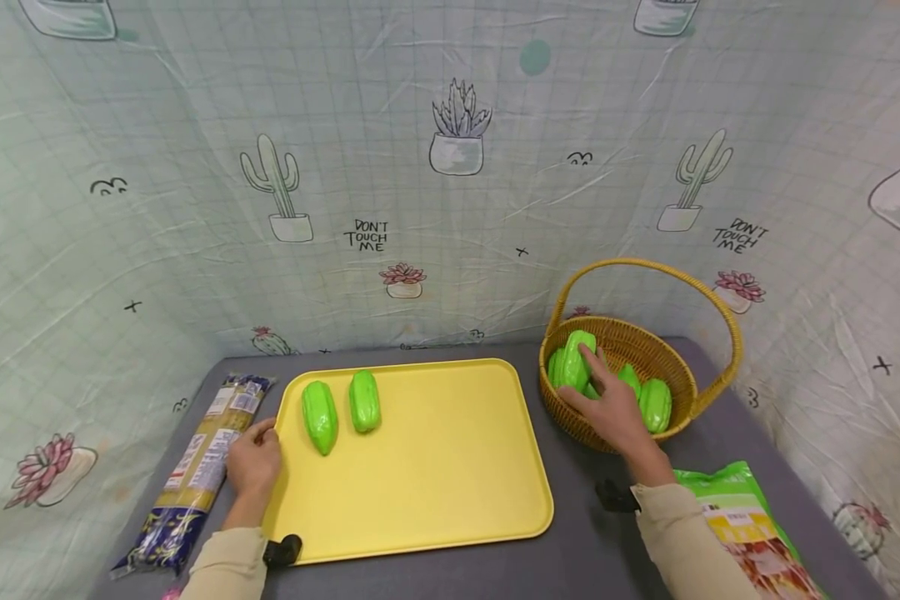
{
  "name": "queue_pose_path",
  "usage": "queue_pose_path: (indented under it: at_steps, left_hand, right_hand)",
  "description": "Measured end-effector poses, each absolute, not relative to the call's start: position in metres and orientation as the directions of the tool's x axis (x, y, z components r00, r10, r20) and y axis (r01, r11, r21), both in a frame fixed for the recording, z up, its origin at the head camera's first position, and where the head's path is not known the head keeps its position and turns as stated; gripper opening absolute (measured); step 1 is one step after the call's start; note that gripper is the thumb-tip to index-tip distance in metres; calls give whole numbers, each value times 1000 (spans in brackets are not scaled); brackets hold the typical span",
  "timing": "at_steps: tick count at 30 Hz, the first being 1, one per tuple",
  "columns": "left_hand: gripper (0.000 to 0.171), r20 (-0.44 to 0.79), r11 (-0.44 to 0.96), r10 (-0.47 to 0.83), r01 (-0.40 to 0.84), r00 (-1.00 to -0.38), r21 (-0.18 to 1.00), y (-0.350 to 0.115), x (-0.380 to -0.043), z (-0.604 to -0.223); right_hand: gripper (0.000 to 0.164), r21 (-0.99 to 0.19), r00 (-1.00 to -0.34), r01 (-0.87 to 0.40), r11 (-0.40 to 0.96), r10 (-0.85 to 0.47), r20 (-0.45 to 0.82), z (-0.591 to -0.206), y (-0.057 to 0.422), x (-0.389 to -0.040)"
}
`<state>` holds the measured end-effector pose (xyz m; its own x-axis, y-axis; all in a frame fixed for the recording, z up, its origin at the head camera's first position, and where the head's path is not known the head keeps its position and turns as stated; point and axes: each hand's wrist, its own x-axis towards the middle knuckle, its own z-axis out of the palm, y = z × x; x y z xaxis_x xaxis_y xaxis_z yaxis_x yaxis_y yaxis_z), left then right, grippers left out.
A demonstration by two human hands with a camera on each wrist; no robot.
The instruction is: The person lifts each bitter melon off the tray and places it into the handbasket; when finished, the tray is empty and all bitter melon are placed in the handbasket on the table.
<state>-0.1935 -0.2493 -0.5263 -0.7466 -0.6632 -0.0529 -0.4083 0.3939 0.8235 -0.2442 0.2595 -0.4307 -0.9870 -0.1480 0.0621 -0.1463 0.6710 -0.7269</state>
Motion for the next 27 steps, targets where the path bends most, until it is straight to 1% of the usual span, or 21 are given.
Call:
queue_pose_path:
  at_steps: [8,15,22,27]
  left_hand:
    - [36,-44,400,-669,-409,-742,820,-249,-195,-527]
    - [36,-38,402,-668,-403,-743,823,-248,-195,-527]
    - [36,-42,399,-670,-408,-741,821,-248,-195,-528]
    - [37,-43,402,-667,-408,-744,820,-247,-195,-527]
  right_hand:
    - [89,-708,-994,-80,702,-111,3,-432,288,-241]
    - [87,-654,-996,-81,752,-93,16,-436,307,-239]
    - [87,-614,-995,-56,787,-92,-26,-439,318,-242]
    - [88,-561,-995,-45,827,-87,-48,-437,324,-242]
